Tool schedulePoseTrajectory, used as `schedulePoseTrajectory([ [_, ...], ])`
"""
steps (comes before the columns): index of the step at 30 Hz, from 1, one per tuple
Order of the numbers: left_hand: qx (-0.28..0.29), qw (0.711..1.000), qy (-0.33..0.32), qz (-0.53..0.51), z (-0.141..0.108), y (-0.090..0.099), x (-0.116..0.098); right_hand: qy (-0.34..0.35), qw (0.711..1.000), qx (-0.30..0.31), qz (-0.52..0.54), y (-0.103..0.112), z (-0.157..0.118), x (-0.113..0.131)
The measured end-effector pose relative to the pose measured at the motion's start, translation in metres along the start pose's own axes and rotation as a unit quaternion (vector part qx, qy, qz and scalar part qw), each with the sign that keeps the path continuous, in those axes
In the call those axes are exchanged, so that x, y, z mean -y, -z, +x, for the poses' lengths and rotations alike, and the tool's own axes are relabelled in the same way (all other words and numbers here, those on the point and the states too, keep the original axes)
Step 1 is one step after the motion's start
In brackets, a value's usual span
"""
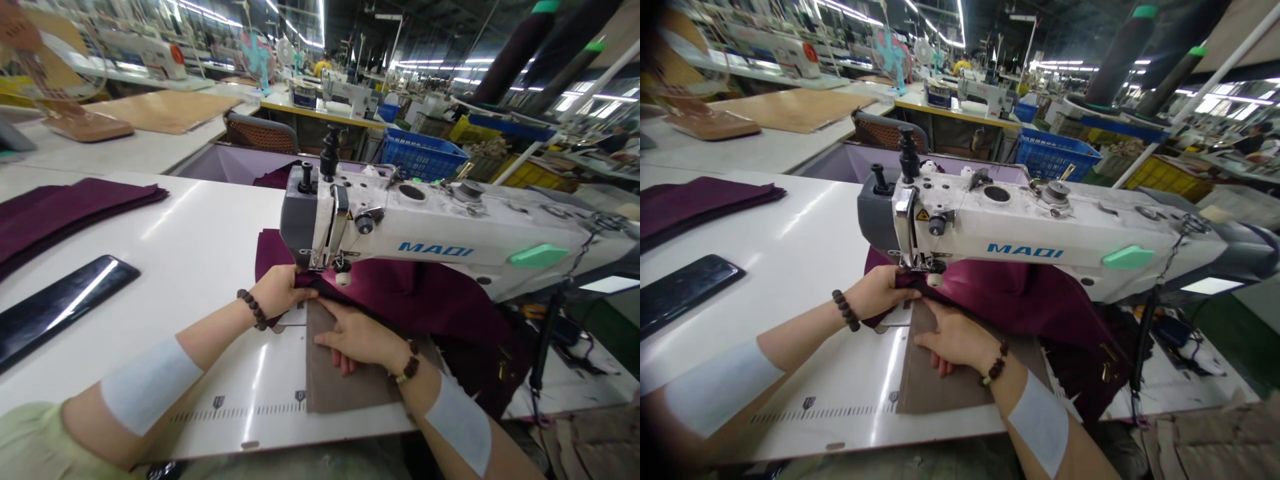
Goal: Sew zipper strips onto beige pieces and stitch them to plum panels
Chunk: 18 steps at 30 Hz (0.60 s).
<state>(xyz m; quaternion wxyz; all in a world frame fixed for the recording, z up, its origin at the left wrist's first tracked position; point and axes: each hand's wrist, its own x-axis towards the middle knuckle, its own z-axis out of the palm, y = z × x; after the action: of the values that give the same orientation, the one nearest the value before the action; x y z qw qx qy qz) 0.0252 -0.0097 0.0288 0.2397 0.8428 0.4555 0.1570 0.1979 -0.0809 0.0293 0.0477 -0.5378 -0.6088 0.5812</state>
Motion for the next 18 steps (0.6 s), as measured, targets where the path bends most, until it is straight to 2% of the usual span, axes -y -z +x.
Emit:
schedulePoseTrajectory([
  [4, 0.001, 1.000, -0.009, 0.013, -0.003, -0.006, -0.004, 0.006, 1.000, -0.022, -0.017, -0.004, 0.000, 0.002],
  [9, -0.020, 0.999, -0.042, 0.013, -0.007, -0.016, -0.006, -0.054, 0.998, -0.013, -0.027, -0.008, -0.003, 0.004],
  [11, -0.034, 0.998, -0.059, -0.012, -0.008, -0.017, -0.002, -0.025, 0.998, 0.049, 0.029, -0.008, -0.006, -0.002],
  [13, -0.052, 0.994, -0.074, -0.053, -0.008, -0.015, 0.005, 0.003, 0.982, 0.158, 0.100, -0.005, -0.008, -0.009],
  [14, -0.061, 0.992, -0.079, -0.079, -0.008, -0.014, 0.008, 0.000, 0.973, 0.203, 0.112, -0.002, -0.006, -0.012],
  [15, -0.068, 0.989, -0.083, -0.105, -0.007, -0.013, 0.012, -0.012, 0.971, 0.222, 0.093, 0.002, -0.004, -0.013],
  [16, -0.073, 0.985, -0.085, -0.130, -0.006, -0.012, 0.015, -0.019, 0.980, 0.194, 0.043, 0.007, 0.001, -0.013],
  [18, -0.075, 0.978, -0.087, -0.174, -0.003, -0.011, 0.020, 0.006, 0.996, 0.041, -0.082, 0.019, 0.012, -0.009],
])
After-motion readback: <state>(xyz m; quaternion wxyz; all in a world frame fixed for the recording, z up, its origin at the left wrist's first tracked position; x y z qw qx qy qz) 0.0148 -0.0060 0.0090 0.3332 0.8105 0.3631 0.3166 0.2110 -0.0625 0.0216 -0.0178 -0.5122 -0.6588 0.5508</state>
